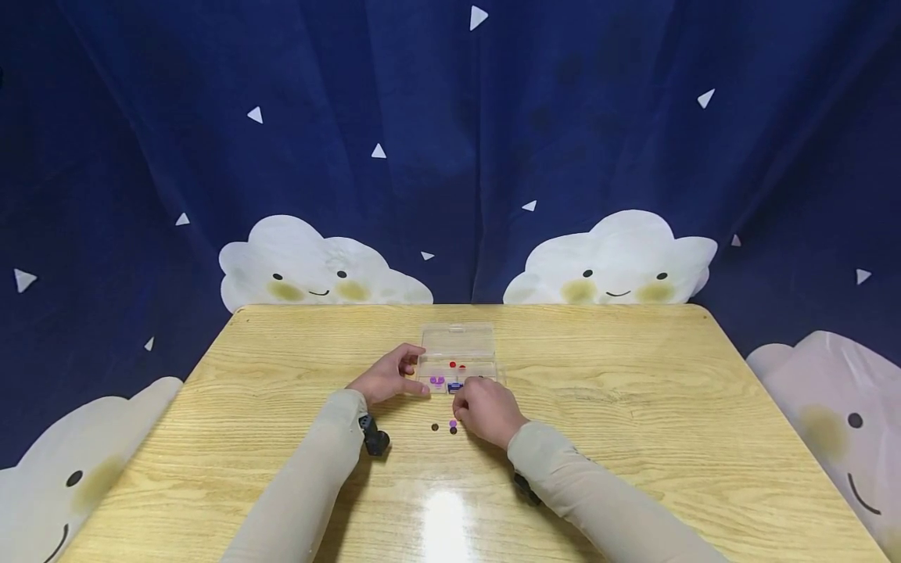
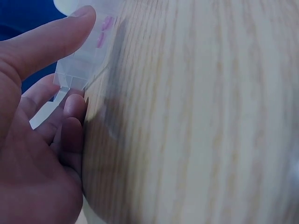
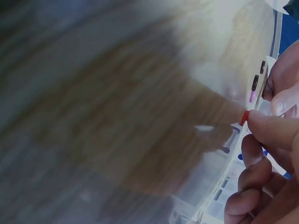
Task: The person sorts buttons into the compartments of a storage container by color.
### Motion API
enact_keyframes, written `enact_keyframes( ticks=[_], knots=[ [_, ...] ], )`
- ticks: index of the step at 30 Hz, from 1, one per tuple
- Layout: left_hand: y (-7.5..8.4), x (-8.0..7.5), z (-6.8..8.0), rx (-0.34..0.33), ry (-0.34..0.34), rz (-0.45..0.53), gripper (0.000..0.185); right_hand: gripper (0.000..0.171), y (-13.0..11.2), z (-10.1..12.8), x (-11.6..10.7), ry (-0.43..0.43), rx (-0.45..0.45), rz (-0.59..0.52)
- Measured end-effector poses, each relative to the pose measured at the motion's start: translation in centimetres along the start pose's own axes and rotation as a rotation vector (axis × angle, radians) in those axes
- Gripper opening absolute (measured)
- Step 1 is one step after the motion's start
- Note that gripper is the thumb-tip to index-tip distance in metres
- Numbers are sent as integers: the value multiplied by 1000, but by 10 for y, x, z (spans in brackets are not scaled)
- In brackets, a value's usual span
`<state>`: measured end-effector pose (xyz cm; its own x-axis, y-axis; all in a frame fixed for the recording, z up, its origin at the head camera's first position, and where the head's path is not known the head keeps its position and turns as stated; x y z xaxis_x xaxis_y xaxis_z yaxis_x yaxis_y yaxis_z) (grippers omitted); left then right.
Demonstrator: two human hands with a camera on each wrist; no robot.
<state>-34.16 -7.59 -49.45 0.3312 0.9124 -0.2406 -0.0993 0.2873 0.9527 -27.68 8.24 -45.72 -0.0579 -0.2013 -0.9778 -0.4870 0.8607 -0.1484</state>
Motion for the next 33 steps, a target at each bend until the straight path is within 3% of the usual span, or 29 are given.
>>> enact_keyframes(
  ticks=[33],
  knots=[
    [-2,0,-1,3,-6,9,76,8,9,-4,-21,128,28,-21]
  ],
)
Point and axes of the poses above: each hand's wrist, its own z-axis away from the middle knuckle, its own x-axis out of the palm, y = z × x, the point moved 8 cm from there along -z, towards the middle knuckle, and after that the axes turned 13 degrees about z, right-handed, at the moved point
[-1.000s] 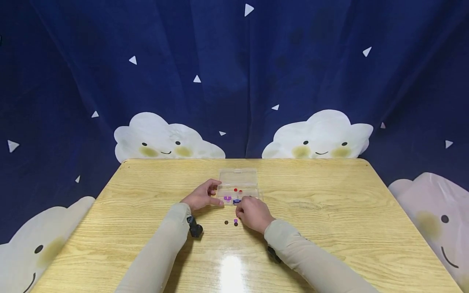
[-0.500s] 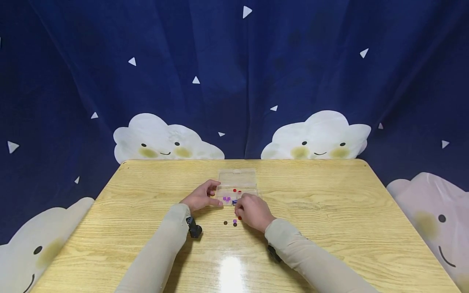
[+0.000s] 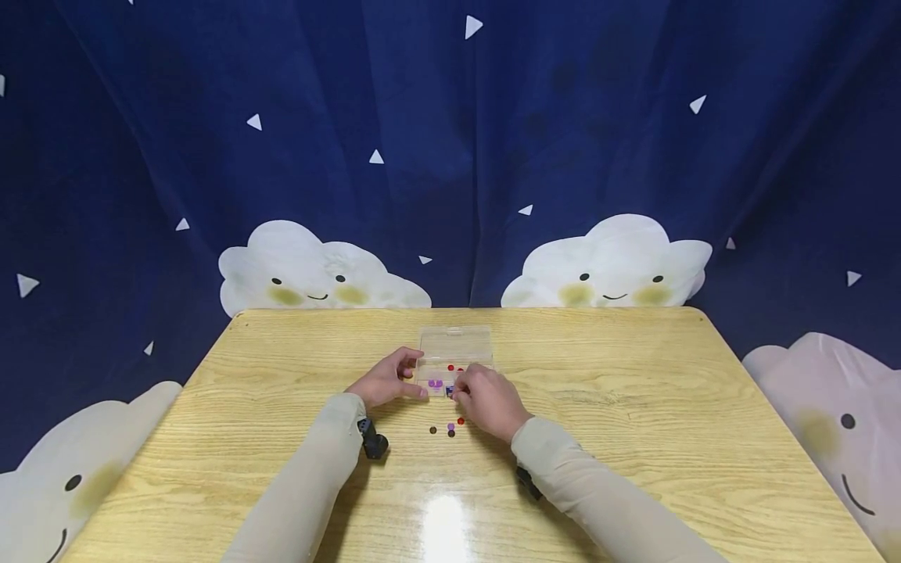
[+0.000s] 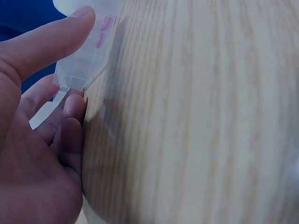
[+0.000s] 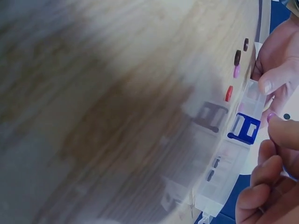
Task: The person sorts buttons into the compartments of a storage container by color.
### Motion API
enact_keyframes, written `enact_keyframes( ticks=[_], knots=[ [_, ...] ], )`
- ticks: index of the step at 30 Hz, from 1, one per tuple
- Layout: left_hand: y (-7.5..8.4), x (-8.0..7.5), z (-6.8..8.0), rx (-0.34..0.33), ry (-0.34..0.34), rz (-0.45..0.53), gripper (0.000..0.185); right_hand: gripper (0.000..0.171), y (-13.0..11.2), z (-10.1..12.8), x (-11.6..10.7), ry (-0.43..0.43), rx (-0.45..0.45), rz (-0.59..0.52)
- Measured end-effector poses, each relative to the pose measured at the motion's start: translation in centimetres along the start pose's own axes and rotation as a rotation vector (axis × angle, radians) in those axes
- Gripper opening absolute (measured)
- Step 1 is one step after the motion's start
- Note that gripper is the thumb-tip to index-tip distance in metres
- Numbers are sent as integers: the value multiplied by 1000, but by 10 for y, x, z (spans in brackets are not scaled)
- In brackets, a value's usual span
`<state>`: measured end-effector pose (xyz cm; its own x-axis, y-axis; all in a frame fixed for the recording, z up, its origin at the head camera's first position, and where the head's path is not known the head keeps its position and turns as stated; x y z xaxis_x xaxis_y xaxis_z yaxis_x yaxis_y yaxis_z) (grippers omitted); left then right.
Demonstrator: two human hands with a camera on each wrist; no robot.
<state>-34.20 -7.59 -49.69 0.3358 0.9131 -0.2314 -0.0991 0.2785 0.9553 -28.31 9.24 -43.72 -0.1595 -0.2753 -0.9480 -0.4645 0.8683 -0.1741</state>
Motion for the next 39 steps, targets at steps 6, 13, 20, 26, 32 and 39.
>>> enact_keyframes(
  ticks=[6,13,20,26,32,39],
  knots=[
    [1,1,1,-4,-2,6,76,6,2,-2,-4,13,-8,1],
    [0,1,1,-9,-7,11,77,5,5,-8,-10,44,0,-22],
    [-1,-1,1,-5,4,5,76,5,9,-14,-12,39,14,-54],
    [-2,-1,1,-6,-2,4,76,6,12,-20,-15,36,25,-94],
    [1,0,3,-19,-1,14,74,5,17,-25,-17,22,62,-106],
    [3,1,4,-11,7,6,73,5,21,-31,-17,27,71,-95]
  ],
)
Point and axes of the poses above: each hand's wrist, its own z-axis away from the middle knuckle, its own x-axis out of the palm, y = z × x, the point moved 8 cm from there along -z, towards the middle knuckle, and after that the axes turned 13 degrees about z, right-handed, at the moved point
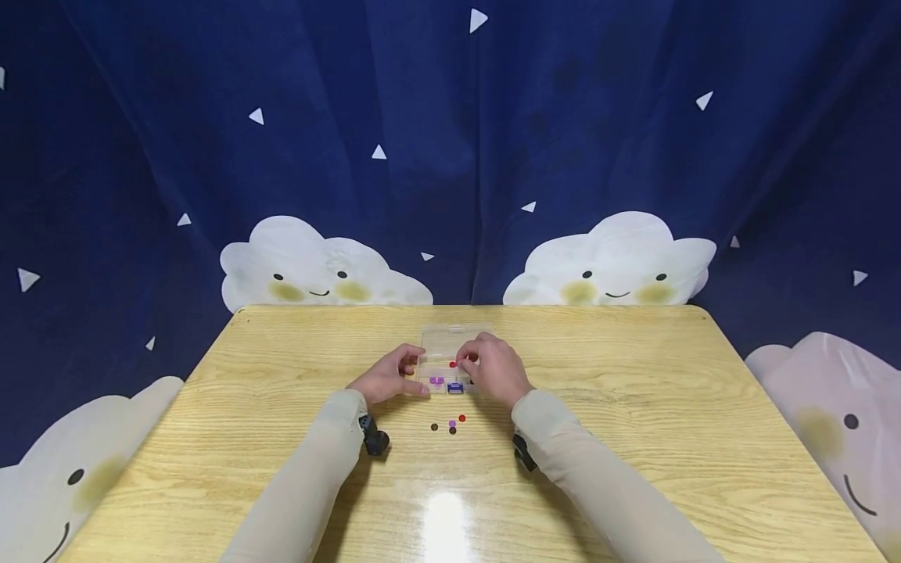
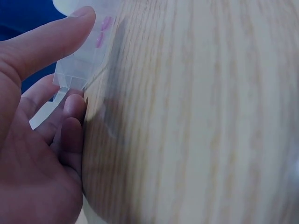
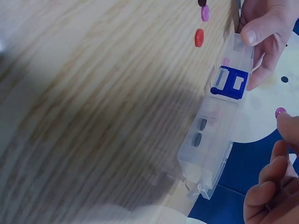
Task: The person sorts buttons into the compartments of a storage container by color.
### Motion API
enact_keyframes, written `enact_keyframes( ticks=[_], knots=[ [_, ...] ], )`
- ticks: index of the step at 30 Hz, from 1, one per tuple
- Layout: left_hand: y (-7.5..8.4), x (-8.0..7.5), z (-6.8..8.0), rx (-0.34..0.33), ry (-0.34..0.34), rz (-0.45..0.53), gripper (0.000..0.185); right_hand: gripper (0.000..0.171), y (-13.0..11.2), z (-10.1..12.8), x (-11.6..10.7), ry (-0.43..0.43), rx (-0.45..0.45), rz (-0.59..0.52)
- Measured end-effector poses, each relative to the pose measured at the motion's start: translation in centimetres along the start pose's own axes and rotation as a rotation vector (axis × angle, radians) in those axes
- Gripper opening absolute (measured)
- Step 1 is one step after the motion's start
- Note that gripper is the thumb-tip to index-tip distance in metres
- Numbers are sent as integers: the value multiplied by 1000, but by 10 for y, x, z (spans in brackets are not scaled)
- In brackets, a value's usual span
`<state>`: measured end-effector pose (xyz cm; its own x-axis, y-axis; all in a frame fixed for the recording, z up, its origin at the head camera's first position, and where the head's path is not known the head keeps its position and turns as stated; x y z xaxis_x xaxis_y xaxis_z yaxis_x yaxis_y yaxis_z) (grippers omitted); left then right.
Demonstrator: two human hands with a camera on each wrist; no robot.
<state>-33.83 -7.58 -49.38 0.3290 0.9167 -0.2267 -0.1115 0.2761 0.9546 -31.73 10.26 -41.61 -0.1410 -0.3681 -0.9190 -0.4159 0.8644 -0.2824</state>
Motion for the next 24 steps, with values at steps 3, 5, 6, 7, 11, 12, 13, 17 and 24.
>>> enact_keyframes(
  ticks=[3,5,6,7,11,12,13,17,24],
  knots=[
    [1,1,-1,3,2,-5,74,5,0,-2,-2,4,0,5],
    [1,1,-1,0,3,-5,73,5,1,-4,-1,-7,13,12],
    [1,1,-1,-1,4,-8,73,6,1,-5,-1,-16,24,11],
    [1,1,-1,-2,4,-9,73,6,1,-7,0,-24,34,10],
    [1,0,-1,-4,2,-18,73,6,1,-15,4,-54,75,1],
    [1,-1,-1,-4,1,-20,73,6,1,-16,5,-59,82,-1],
    [0,-1,-1,-4,-1,-19,73,6,1,-18,6,-64,86,2],
    [0,0,-2,-2,-3,-22,73,7,0,-22,11,-87,107,12],
    [0,0,-2,-7,-6,-22,73,7,-4,-24,13,-94,80,15]
  ],
)
Point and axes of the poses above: each hand's wrist, its own z-axis away from the middle knuckle, its own x-axis out of the palm, y = z × x, the point moved 8 cm from there along -z, towards the middle knuckle, and after that the axes turned 13 degrees about z, right-handed, at the moved point
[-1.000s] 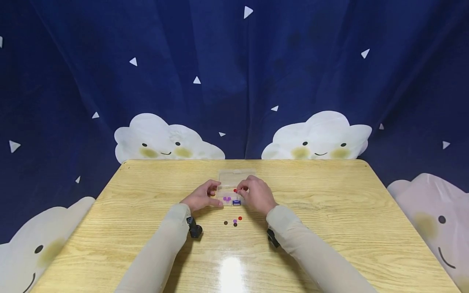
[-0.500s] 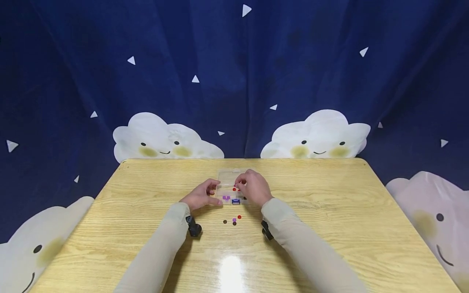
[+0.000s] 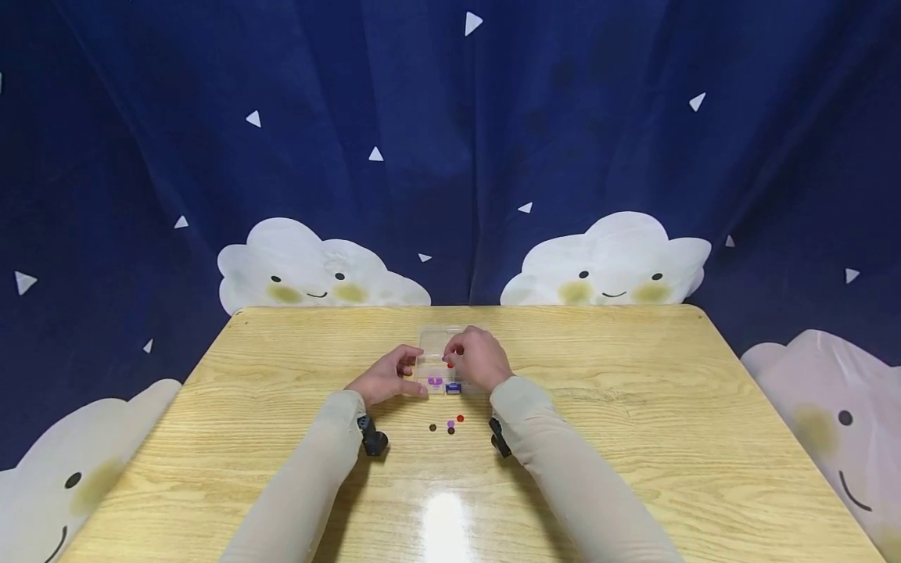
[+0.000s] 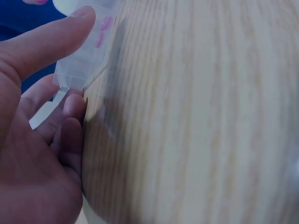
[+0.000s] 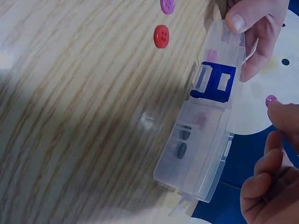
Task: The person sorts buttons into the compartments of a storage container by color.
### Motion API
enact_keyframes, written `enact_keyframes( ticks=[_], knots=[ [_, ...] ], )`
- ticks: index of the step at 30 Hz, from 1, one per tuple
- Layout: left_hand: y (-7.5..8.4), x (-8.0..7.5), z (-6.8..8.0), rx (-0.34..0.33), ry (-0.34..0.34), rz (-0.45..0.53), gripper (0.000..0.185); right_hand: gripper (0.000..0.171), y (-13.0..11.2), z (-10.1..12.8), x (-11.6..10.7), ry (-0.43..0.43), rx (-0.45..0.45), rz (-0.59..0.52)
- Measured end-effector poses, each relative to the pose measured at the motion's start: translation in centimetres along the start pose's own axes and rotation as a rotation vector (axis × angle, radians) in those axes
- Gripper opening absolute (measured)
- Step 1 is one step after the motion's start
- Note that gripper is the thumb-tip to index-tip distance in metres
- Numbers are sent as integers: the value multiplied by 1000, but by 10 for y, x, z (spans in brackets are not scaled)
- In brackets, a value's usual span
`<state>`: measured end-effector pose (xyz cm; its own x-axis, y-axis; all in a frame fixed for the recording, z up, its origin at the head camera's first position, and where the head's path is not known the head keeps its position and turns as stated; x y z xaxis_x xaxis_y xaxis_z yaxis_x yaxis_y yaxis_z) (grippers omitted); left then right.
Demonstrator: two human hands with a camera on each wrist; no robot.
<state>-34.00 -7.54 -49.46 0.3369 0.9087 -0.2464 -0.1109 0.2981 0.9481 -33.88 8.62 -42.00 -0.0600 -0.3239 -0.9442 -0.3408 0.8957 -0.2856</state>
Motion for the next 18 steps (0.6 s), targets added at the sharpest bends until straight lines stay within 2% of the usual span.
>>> enact_keyframes(
  ticks=[7,18],
  knots=[
    [-1,0,1,7,1,2,73,8,-2,2,6,-32,-21,10],
    [0,0,1,-7,-1,4,73,6,-2,2,6,-38,-51,44]
  ],
)
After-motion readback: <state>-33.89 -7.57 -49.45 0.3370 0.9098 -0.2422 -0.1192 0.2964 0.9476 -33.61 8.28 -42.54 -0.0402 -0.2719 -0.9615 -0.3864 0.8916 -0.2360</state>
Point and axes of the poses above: each hand's wrist, its own z-axis away from the middle knuckle, its own x-axis out of the palm, y = z × x, the point moved 8 cm from there along -z, towards the middle knuckle, and after that the axes turned 13 degrees about z, right-handed, at the moved point
